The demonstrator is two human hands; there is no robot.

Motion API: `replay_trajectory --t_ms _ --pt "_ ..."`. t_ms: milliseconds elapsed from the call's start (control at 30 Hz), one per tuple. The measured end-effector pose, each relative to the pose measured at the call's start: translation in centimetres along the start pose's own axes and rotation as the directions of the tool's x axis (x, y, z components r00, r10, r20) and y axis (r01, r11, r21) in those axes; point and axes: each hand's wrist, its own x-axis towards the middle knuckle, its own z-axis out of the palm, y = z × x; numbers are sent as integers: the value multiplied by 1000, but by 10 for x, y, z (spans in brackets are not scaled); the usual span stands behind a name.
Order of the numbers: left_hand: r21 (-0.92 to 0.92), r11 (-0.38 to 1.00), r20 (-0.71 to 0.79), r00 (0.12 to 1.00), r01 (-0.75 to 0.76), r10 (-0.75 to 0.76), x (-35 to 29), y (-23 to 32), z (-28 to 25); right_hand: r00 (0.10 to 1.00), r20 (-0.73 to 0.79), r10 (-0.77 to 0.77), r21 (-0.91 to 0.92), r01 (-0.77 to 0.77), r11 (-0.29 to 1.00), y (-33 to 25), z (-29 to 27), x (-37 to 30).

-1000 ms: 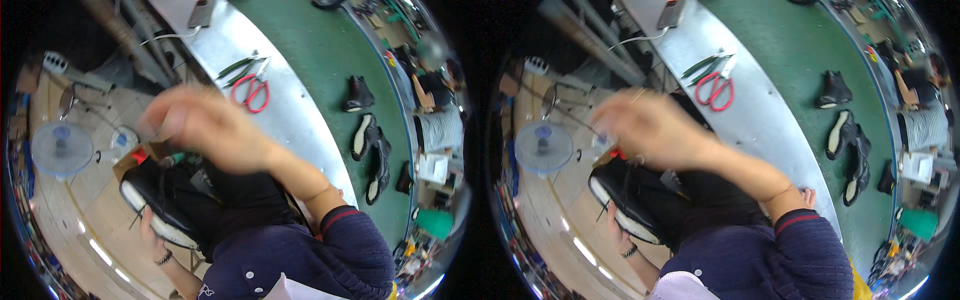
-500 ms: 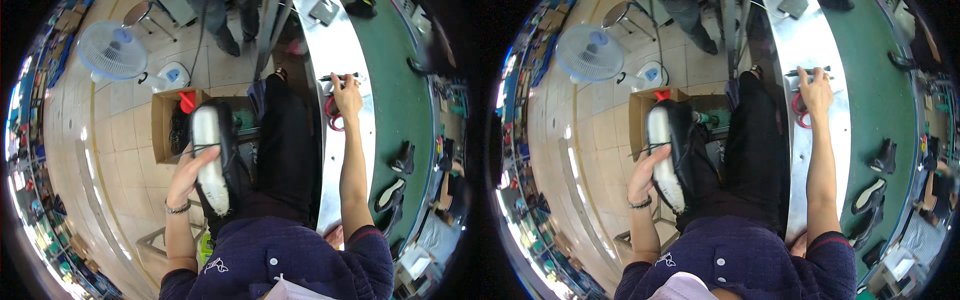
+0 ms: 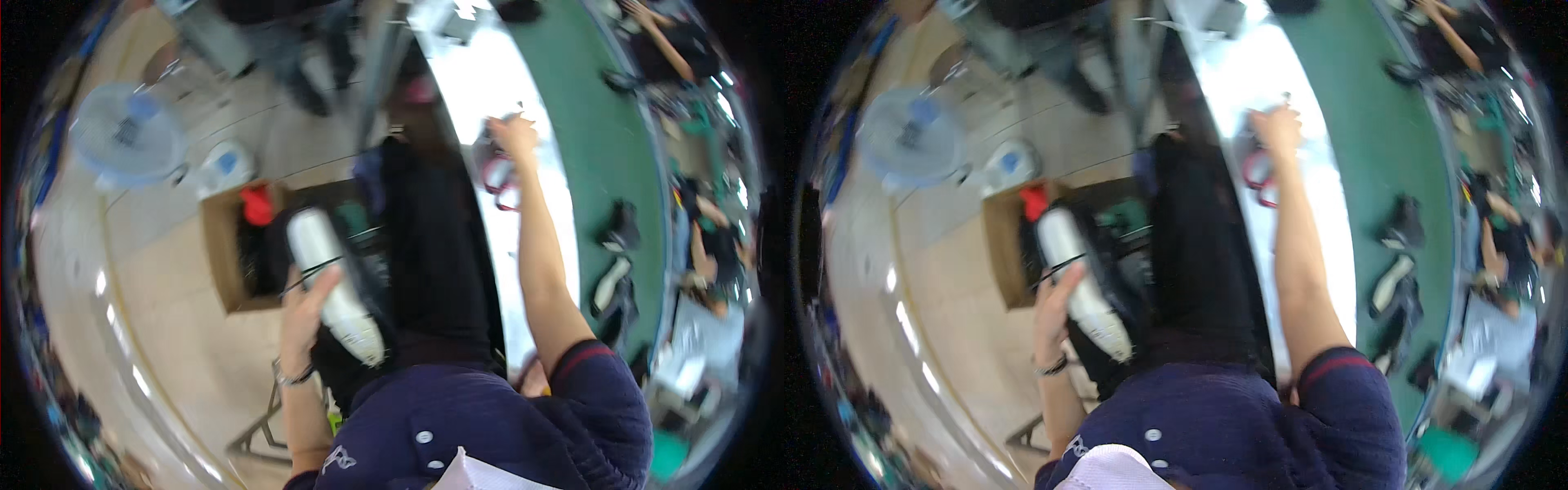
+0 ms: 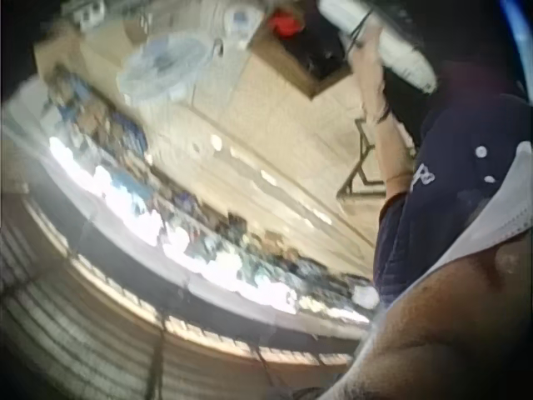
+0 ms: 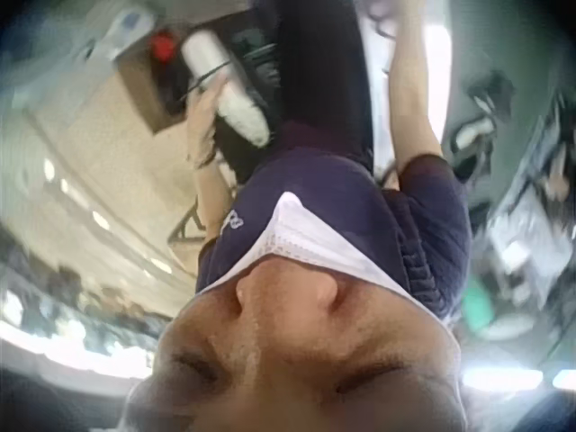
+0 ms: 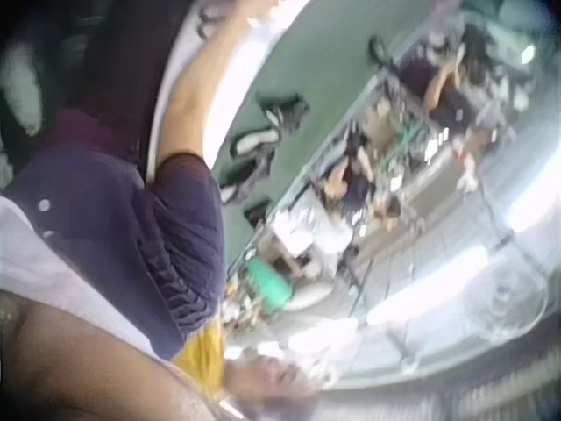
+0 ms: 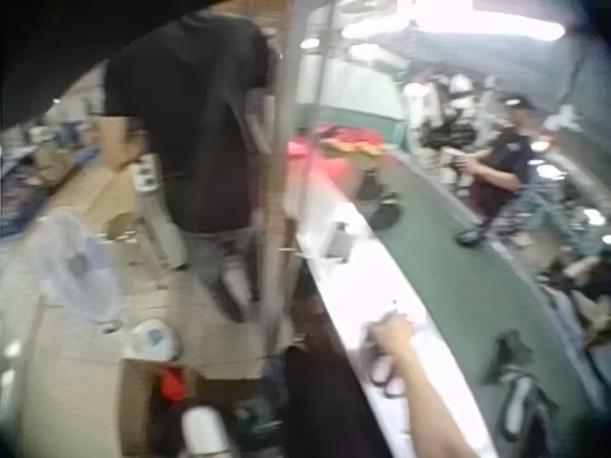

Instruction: Finishing and assembling a shoe upper by cutting material and adjusting the shape with tools.

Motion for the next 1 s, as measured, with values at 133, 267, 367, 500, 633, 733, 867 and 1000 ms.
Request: replay_trajectory --t_ms 133,267,367,500,633,733,867,1000 --pt "232 935 -33 958 -270 285 -29 3 -2 983 -158 91 141 -69 988 -14 1 -21" --pt "424 848 6 938 -317 347 -42 -10 0 966 120 227 588 -254 768 41 -42 -18" --pt "435 831 -15 920 -348 393 -57 -12 4 957 274 94 920 -289 264 63 -59 -41" --pt "425 843 -100 908 -330 406 -63 -29 -19 927 306 -218 952 -304 42 35 -80 -143" --pt "246 913 10 943 -325 333 -56 -38 -33 727 401 -557 867 -498 -26 56 -101 -211" --pt "5 980 125 973 -198 196 -52 -10 -34 556 539 -632 789 -597 148 29 -121 -256" --pt "-61 901 6 902 -430 431 -24 8 -28 373 691 -619 710 -513 483 -30 -139 -290" --pt "-439 846 164 899 -302 406 9 16 -17 119 661 -741 681 -510 526 -69 -139 -300"
